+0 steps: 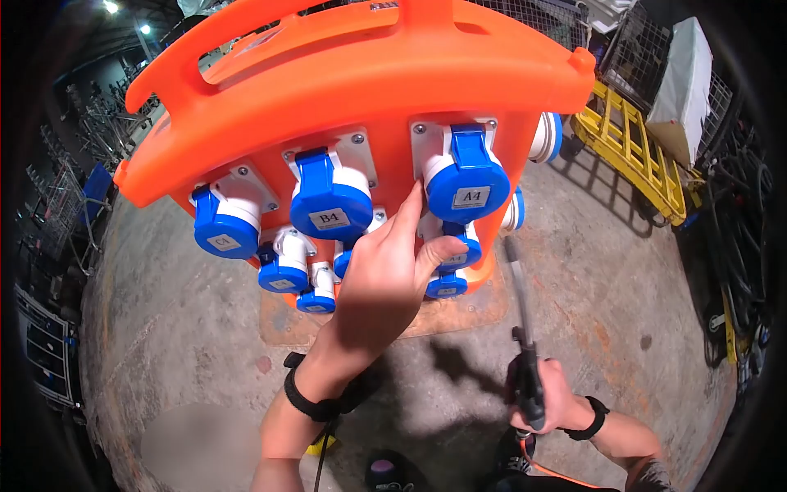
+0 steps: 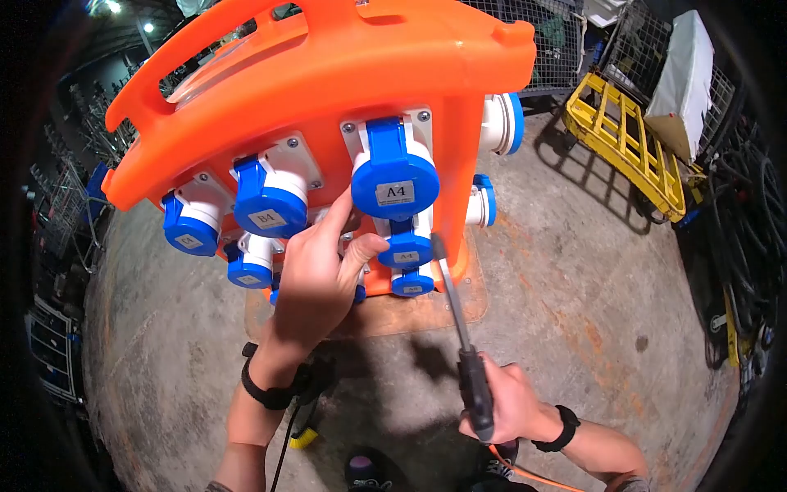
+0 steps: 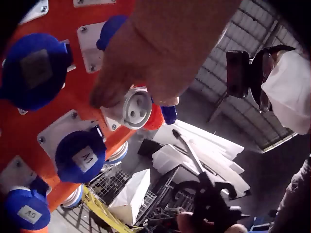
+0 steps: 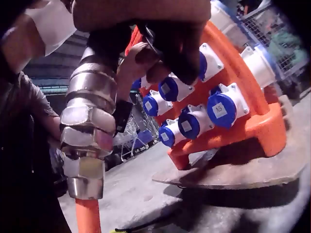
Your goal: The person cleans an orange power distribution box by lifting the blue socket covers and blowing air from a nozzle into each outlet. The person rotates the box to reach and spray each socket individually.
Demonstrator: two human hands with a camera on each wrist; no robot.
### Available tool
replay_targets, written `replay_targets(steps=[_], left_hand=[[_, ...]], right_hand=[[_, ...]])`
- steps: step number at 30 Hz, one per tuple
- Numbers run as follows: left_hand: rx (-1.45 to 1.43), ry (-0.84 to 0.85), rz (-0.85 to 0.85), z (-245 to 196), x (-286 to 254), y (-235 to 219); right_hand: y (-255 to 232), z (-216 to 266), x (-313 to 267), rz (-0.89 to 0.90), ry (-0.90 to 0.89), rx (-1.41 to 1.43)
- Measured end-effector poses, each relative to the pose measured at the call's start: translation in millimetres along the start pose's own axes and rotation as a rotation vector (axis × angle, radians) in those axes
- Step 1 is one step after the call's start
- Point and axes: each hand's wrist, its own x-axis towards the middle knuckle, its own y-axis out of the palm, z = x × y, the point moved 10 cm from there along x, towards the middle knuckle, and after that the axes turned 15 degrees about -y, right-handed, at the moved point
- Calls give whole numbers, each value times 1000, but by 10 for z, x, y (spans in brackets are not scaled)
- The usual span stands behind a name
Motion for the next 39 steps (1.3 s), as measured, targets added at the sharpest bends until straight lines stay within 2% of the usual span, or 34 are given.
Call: replay_targets(steps=[3, 5, 6, 9, 10, 11, 13, 14, 15, 17, 18, 21, 22, 25, 26, 27, 29, 30, 32, 33, 35, 37, 39], left_hand=[[129, 32, -30, 14, -99, 57], [181, 8, -36, 135, -177, 176], [147, 13, -114, 205, -223, 186], [191, -33, -195, 489, -368, 354], [192, -204, -24, 693, -373, 522], [191, -213, -29, 734, -399, 563], [-63, -345, 114, 945, -432, 793], [-73, -343, 143, 991, -421, 830], [-77, -355, 134, 1047, -407, 844], [-419, -316, 73, 1092, -367, 794], [-450, -322, 106, 1117, -360, 810], [-356, -378, 165, 1171, -400, 829], [-303, -341, 144, 1149, -428, 810], [-405, -391, 129, 1185, -653, 787], [-536, -507, 269, 1179, -837, 854], [-533, -508, 263, 1087, -959, 751], [-485, -505, 759, 799, -1319, 997], [-487, -505, 755, 700, -1294, 947], [-1218, -910, 756, 617, -1316, 1032], [-1227, -907, 751, 623, -1340, 1077], [-1267, -716, 682, 530, -1293, 1066], [-1323, -683, 624, 514, -1385, 1089], [-880, -565, 444, 613, -1458, 996]], right_hand=[[224, -219, -54, 98, 211, 16], [217, -247, -93, 82, 221, -13], [194, -269, -123, 64, 234, -44], [147, -274, -133, 57, 254, 38], [178, -289, -165, 120, 295, 45], [209, -279, -175, 130, 294, 48], [364, -386, -288, 143, 449, 174], [383, -337, -283, 119, 474, 217], [435, -363, -327, 135, 476, 218], [478, -408, -400, 17, 445, 324], [501, -385, -413, 34, 446, 323], [522, -245, -386, -5, 449, 372], [521, -202, -370, -8, 444, 328], [528, -150, -318, -20, 408, 257], [509, -137, -291, -45, 392, 243], [489, -117, -253, -71, 372, 229], [453, -49, -59, -32, 349, 207], [461, 9, 50, 6, 357, 190], [510, 84, 171, 61, 333, 131], [555, 122, 192, 69, 334, 127], [522, 240, 252, 32, 289, 59], [630, 192, 92, 51, 311, 99], [712, 243, -3, 31, 257, 155]])
